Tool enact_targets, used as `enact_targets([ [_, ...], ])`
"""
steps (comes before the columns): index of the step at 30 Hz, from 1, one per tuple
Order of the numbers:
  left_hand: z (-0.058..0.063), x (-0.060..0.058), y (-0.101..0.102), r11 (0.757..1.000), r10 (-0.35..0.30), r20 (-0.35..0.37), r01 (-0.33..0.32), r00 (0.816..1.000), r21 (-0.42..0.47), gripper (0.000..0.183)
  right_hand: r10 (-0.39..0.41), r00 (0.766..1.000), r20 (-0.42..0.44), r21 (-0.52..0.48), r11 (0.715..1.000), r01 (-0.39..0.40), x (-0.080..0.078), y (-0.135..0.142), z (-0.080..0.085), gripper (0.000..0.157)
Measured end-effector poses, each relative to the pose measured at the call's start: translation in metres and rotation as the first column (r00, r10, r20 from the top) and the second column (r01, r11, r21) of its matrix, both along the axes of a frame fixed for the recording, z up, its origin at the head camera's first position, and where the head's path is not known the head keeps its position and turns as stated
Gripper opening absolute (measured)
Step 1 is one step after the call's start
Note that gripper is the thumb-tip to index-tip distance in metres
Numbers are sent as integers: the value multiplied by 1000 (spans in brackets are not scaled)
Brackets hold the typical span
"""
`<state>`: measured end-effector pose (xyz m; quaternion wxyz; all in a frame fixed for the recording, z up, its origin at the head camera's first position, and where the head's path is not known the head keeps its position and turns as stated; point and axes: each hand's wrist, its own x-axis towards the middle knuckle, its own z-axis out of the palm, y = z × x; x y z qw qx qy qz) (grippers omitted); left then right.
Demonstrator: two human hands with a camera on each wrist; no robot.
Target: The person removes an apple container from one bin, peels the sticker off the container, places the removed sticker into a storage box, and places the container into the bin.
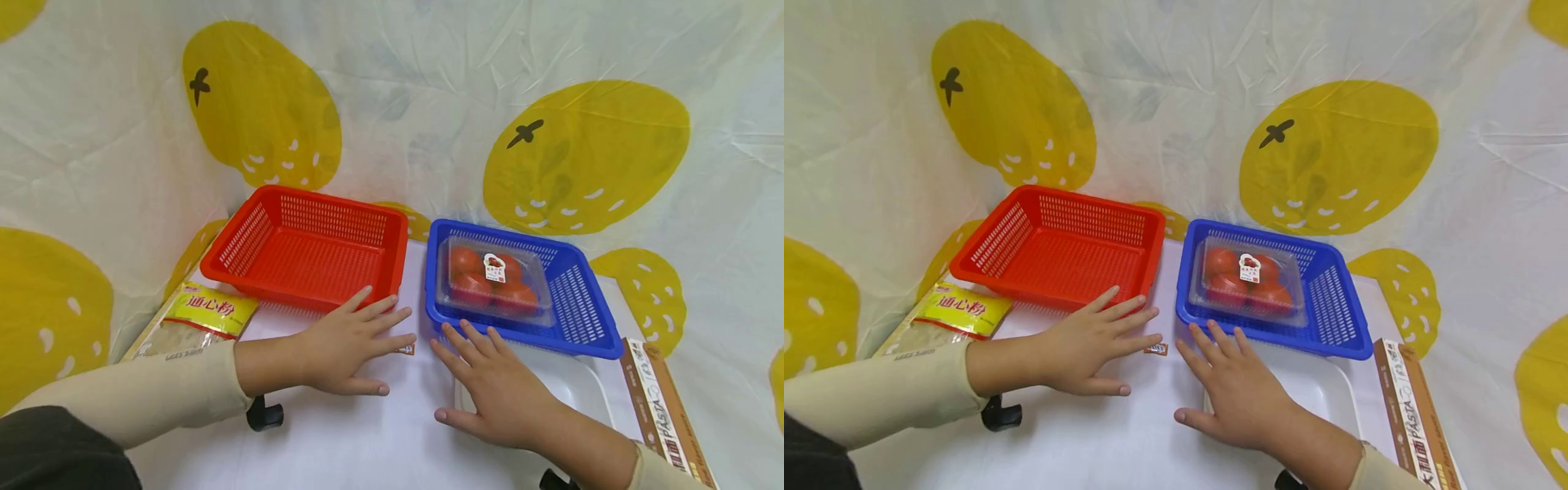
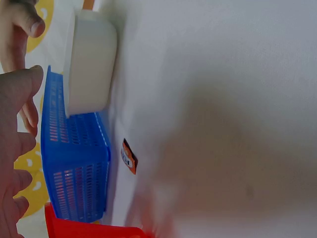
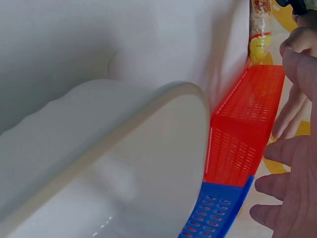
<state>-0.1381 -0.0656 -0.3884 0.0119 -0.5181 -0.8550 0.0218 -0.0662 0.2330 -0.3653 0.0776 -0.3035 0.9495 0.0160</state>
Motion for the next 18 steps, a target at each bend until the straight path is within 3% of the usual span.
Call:
enact_targets([
  [8,-2,1,3,998,14,-1,-14,1000,57,79,3,1000,-17,-8,1000,-4,-1,-2,4,99],
  [13,-3,-1,7,992,41,-24,-37,999,123,78,-28,999,-42,-36,999,27,-5,0,10,95],
  [18,-2,-2,14,980,62,1,-61,998,191,81,-71,994,-80,-97,993,63,-13,10,21,91],
])
